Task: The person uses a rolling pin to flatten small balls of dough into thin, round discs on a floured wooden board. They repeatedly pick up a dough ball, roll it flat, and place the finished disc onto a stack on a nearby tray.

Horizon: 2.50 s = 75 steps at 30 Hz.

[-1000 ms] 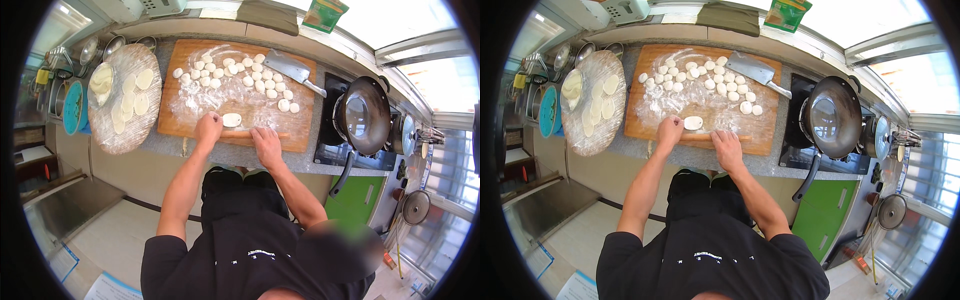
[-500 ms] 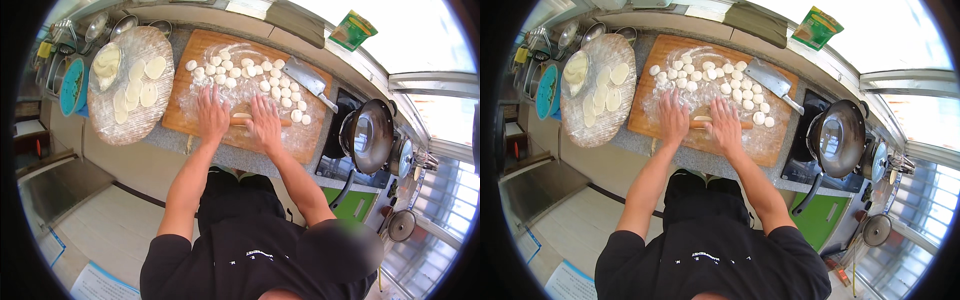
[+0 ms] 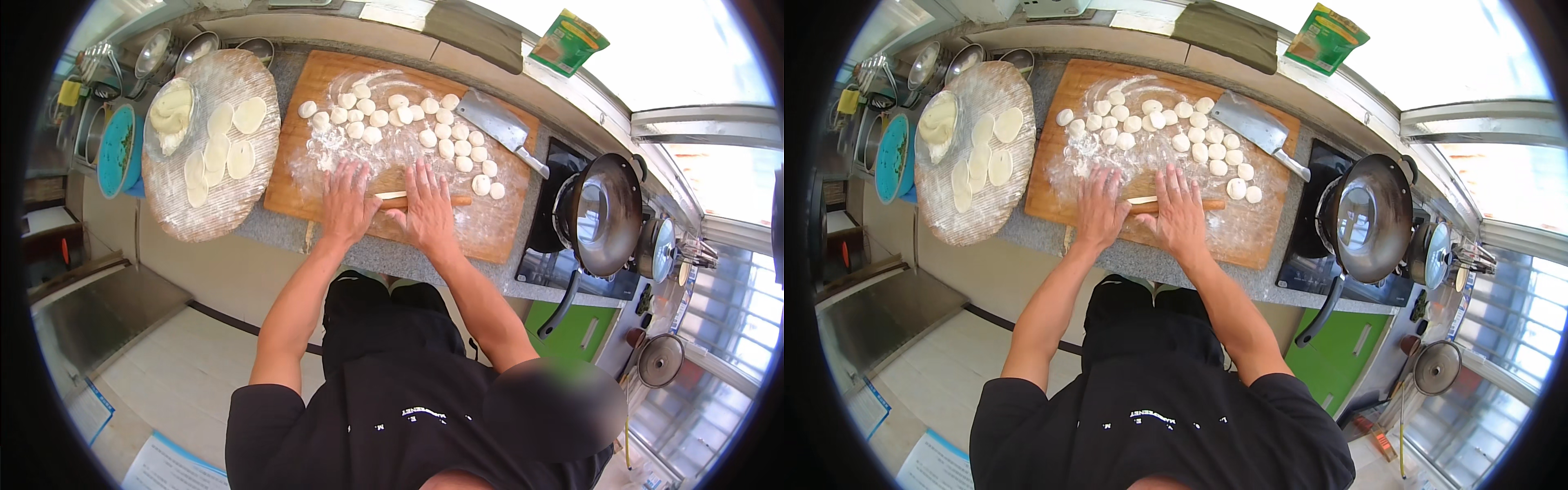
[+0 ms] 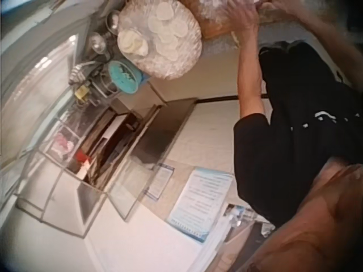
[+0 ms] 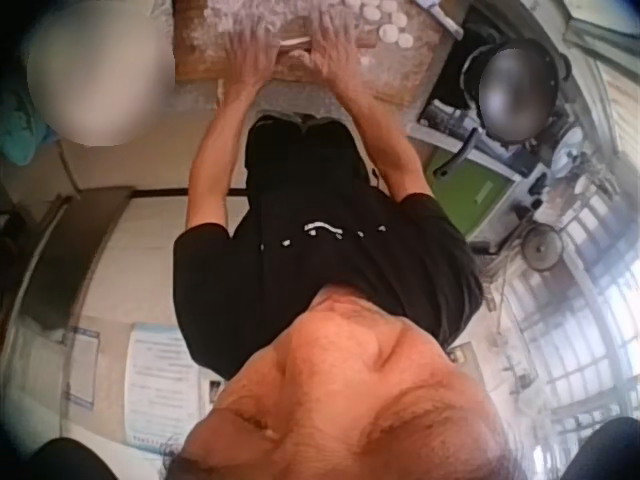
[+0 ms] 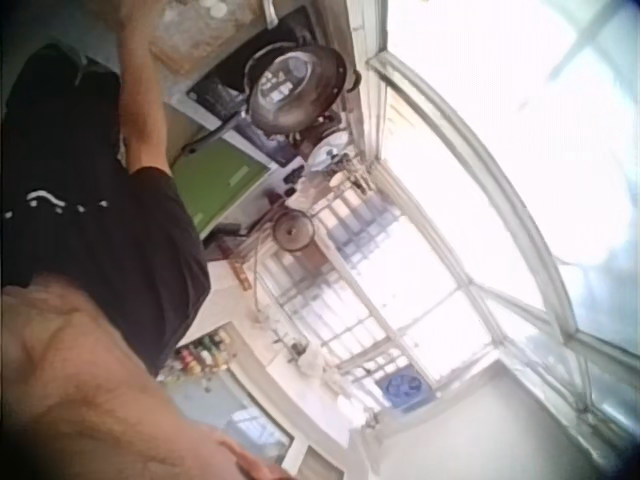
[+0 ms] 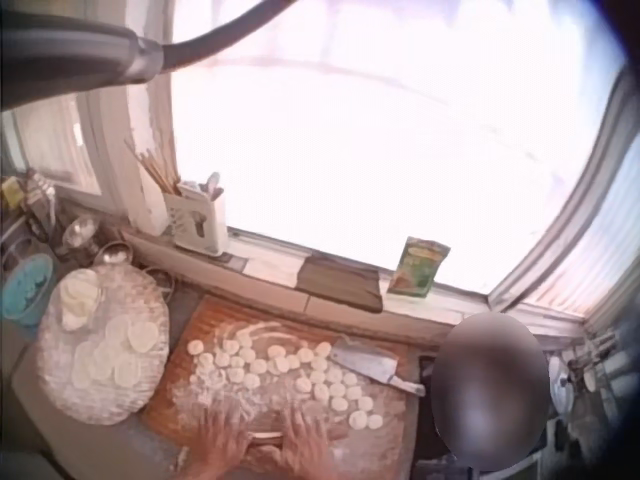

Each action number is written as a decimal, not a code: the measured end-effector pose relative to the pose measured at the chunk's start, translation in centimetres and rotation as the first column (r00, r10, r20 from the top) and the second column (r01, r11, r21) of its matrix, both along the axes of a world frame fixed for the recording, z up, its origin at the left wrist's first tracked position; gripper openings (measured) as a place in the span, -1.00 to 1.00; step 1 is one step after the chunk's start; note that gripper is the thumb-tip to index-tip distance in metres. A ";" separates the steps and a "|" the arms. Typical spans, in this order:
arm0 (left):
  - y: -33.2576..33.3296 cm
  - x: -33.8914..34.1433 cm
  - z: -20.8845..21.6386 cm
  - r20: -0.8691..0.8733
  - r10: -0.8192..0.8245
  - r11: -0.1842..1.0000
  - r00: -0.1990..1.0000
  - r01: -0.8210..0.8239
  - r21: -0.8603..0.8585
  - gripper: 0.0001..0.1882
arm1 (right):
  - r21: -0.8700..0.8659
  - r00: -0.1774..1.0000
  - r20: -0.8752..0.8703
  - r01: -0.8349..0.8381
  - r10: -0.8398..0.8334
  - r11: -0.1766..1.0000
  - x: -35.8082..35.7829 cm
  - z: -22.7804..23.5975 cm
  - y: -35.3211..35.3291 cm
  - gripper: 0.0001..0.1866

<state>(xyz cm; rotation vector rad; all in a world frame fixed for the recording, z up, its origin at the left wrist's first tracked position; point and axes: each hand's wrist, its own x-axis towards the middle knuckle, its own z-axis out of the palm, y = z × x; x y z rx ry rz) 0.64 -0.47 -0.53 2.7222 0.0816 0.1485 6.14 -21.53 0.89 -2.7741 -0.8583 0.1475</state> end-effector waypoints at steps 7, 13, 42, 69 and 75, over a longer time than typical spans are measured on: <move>0.0 0.8 2.4 -0.047 -0.248 0.932 0.968 0.224 -0.285 -0.32 | 0.045 1.000 -0.020 0.009 -0.008 0.999 -2.5 1.0 -0.7 0.24; -1.7 4.1 2.3 -0.166 -0.145 0.973 0.975 0.111 -0.201 -0.51 | 0.015 0.999 -0.040 0.025 -0.024 1.000 -4.8 0.9 -1.3 0.12; 1.9 0.8 0.2 0.054 0.294 0.946 0.954 -0.283 -0.156 -0.57 | 0.011 0.981 0.019 -0.192 0.192 0.981 2.2 0.7 1.1 -0.36; 0.2 3.8 0.6 -0.201 -0.034 0.979 0.979 -0.007 -0.202 -0.79 | 0.328 0.979 0.059 -0.204 0.196 0.922 -2.4 -0.4 -1.1 -0.57; 2.2 4.4 4.6 -0.175 0.179 0.860 0.968 -0.241 -0.449 -0.78 | 0.319 0.979 0.092 -0.205 0.185 0.925 -2.6 0.0 -1.4 -0.59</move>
